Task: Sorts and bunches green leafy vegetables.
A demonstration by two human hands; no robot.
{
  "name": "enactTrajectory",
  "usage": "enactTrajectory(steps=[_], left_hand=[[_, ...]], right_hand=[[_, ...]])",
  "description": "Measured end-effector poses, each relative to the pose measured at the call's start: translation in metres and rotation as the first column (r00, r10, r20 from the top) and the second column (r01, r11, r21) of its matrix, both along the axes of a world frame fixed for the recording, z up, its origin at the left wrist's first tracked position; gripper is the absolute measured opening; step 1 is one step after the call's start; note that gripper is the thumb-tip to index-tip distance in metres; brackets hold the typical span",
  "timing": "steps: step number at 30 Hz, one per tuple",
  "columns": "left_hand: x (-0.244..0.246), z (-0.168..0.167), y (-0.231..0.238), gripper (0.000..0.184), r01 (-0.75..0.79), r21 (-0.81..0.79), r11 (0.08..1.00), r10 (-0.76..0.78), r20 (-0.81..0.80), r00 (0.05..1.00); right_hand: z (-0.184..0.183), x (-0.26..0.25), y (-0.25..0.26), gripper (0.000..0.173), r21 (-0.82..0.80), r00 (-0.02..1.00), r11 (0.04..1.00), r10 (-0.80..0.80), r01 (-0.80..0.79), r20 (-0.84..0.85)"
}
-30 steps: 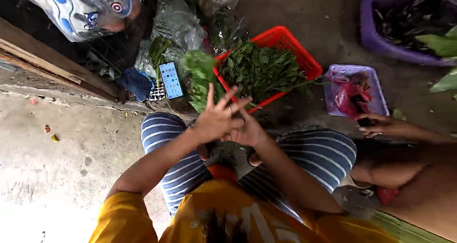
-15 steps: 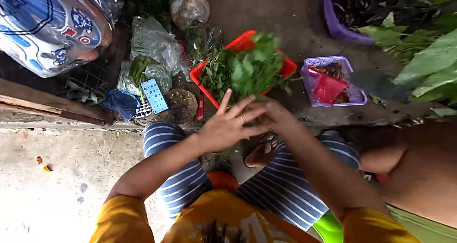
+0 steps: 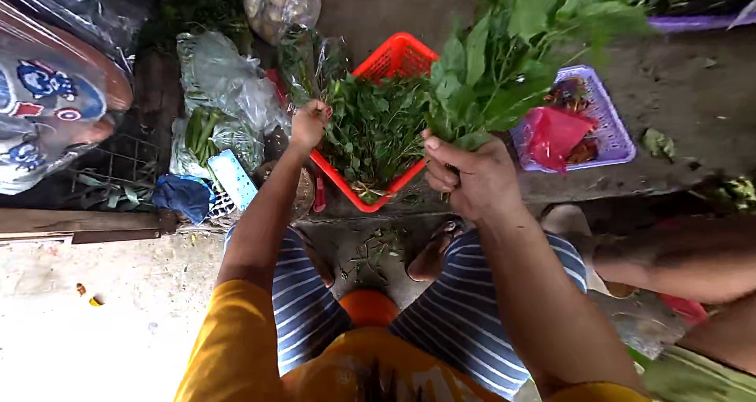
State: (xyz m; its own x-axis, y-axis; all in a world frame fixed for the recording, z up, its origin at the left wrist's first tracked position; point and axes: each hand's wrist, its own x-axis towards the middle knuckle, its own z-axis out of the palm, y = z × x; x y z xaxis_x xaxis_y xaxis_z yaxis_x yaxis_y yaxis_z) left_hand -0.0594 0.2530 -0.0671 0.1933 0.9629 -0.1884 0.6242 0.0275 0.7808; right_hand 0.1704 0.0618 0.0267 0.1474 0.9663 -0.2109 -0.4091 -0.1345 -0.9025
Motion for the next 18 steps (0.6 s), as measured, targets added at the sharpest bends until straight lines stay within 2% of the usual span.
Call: enactTrajectory(steps=[2,4,6,8,10,13,18], left_hand=[[-0.006,0.027,-0.009,0.026,-0.020,0.076,0.997,0.006,0.178,0.984],[-0.014,0.049,-0.026,0.021,-0.080,0.098,0.992,0.033,0.415,0.909],[-0.019,0.059,-0.042,0.012,-0.152,0.053,0.987,0.084,0.636,0.767],[-0.021,0.057,-0.055,0.009,-0.193,-0.045,0.980,0.154,0.786,0.599],[-0.017,0.055,-0.062,0.011,-0.209,-0.117,0.971,0.208,0.847,0.490],[-0.011,0.062,-0.068,0.012,-0.199,-0.186,0.962,0.255,0.871,0.419],[-0.009,0.066,-0.076,0.011,-0.192,-0.307,0.932,0.354,0.887,0.297]], right_hand=[[0.000,0.002,0.003,0.012,0.043,0.998,0.997,-0.067,0.067,-0.006],[-0.002,0.003,0.003,0.011,0.078,0.994,0.991,-0.110,0.110,-0.002],[-0.005,0.001,0.004,0.008,0.104,0.991,0.986,-0.132,0.131,0.003],[-0.009,-0.004,0.006,0.008,0.098,0.989,0.985,-0.143,0.140,0.025],[-0.014,-0.011,0.008,0.008,0.094,0.988,0.985,-0.148,0.144,0.033],[-0.020,-0.024,0.012,0.007,0.065,0.990,0.990,-0.130,0.126,0.059],[-0.039,-0.039,0.024,0.015,-0.036,0.932,0.988,-0.129,0.150,0.340]])
